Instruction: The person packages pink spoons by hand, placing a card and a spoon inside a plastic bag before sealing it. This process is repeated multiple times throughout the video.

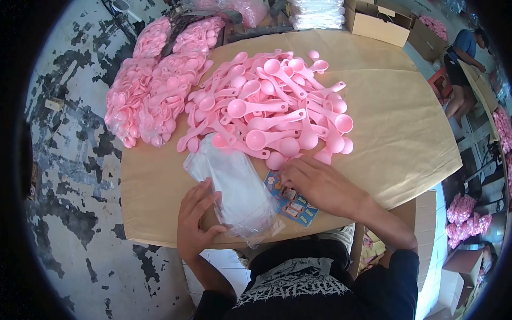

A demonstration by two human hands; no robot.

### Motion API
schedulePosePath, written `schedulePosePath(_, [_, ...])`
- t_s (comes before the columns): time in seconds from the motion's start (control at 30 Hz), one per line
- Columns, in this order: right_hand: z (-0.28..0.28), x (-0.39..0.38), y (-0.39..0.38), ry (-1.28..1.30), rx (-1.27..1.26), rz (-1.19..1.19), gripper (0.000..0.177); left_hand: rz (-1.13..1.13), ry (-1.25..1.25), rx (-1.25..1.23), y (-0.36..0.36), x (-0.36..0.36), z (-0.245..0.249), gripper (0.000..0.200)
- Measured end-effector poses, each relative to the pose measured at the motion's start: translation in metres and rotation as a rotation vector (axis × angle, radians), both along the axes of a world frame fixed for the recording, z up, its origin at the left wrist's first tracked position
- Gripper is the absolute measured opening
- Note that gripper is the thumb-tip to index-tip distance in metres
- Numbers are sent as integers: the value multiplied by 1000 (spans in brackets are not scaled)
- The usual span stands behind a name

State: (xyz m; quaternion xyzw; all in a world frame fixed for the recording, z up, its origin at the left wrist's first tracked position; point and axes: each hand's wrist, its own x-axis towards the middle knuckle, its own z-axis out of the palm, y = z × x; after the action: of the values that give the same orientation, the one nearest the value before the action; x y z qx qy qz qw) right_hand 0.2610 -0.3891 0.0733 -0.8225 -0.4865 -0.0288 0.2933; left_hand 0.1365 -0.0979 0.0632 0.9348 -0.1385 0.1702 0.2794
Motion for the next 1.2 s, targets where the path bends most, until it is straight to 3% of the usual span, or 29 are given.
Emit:
schedulePosePath(0.13, [-2,-2,-1,284,87,-84,17,7,10,-4,0,0,1,66])
schedulePosePath(0.33, [3,-1,-4,248,78,-139,16,12,23,-12,-1,0,2,66])
schedulePosePath(0.43, [24,2,-5,80,63,103,18,6,16,-6,-1,0,4,65])
schedulePosePath(0.53, [21,-1,-10,83,-26,198,23,-2,6,-10,0,1,5,65])
schedulePosePath(0.63, [7,5,-16,226,62,194,24,3,-6,-22,0,2,3,66])
schedulePosePath(0.87, [11,3,-20,161,113,111,18,29,-3,-85,-3,1,-1,68])
schedulePosePath(0.93, [20,2,-13,159,104,109,19,61,-88,12,-9,5,10,61])
schedulePosePath(1.03, [33,3,7,165,124,125,31,39,-79,164,-15,15,21,52])
schedulePosePath(1.2, [72,-2,46,404,-128,179,61,-32,17,254,-24,29,36,45])
